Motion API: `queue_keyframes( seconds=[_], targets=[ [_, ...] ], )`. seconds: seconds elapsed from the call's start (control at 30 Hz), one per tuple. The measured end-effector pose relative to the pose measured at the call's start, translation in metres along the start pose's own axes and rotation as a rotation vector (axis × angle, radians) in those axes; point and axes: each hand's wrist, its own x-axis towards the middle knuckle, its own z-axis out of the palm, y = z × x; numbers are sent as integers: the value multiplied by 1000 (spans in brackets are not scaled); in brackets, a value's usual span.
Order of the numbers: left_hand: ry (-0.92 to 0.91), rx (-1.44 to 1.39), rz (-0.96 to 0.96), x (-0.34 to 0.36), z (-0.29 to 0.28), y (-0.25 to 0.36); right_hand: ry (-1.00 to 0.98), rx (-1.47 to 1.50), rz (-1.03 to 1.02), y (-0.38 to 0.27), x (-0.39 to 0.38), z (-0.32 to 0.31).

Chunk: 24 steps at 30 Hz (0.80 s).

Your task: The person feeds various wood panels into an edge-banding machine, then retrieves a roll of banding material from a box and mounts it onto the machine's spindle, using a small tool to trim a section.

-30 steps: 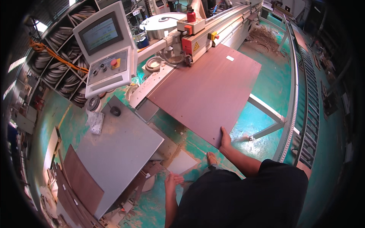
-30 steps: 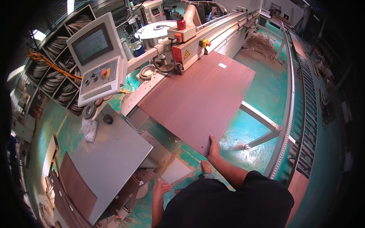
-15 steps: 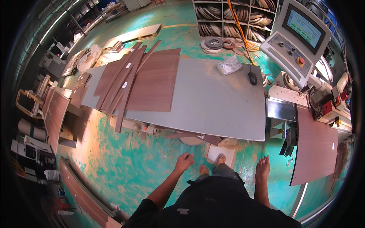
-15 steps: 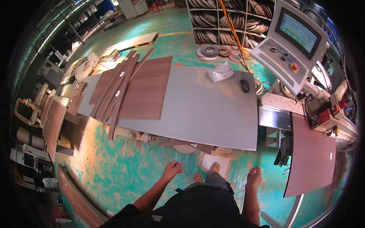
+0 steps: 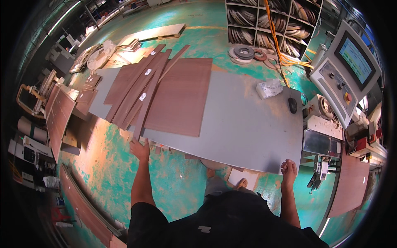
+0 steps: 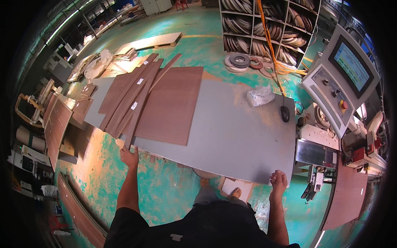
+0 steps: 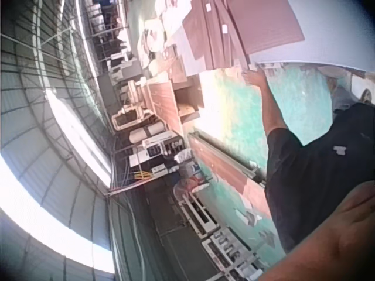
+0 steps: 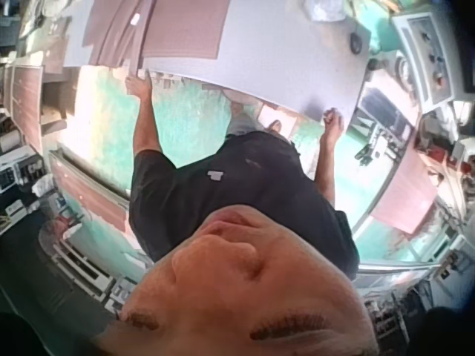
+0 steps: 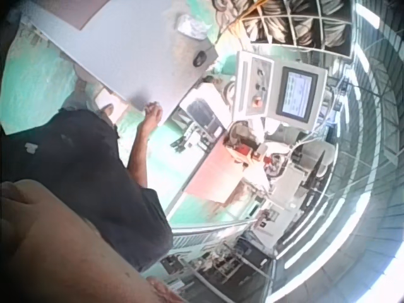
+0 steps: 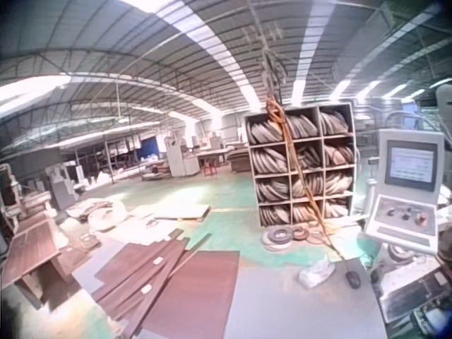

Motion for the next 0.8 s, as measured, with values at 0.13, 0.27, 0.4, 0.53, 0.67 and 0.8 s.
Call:
queue_keyframes(
  seconds=[0.13,0.27,0.4,0.53,0.67,0.8],
  targets=[
    [-216,60,-59,42,24,-33,53,14,-21,-4,-12,51],
    [-387,-259,-2,66,59,-70,99,47,-7,17,-21,95],
    [-991,-982,-385,74,20,-56,81,-31,-32,25,-36,140],
    [-1291,-1670,-897,51,-45,-13,32,-102,-43,24,-35,180],
    [-1385,-1896,-897,26,-66,8,-39,-137,-96,17,-31,218],
    [-1458,-1916,-776,20,-92,41,-99,-146,-123,15,-25,248]
  ],
)
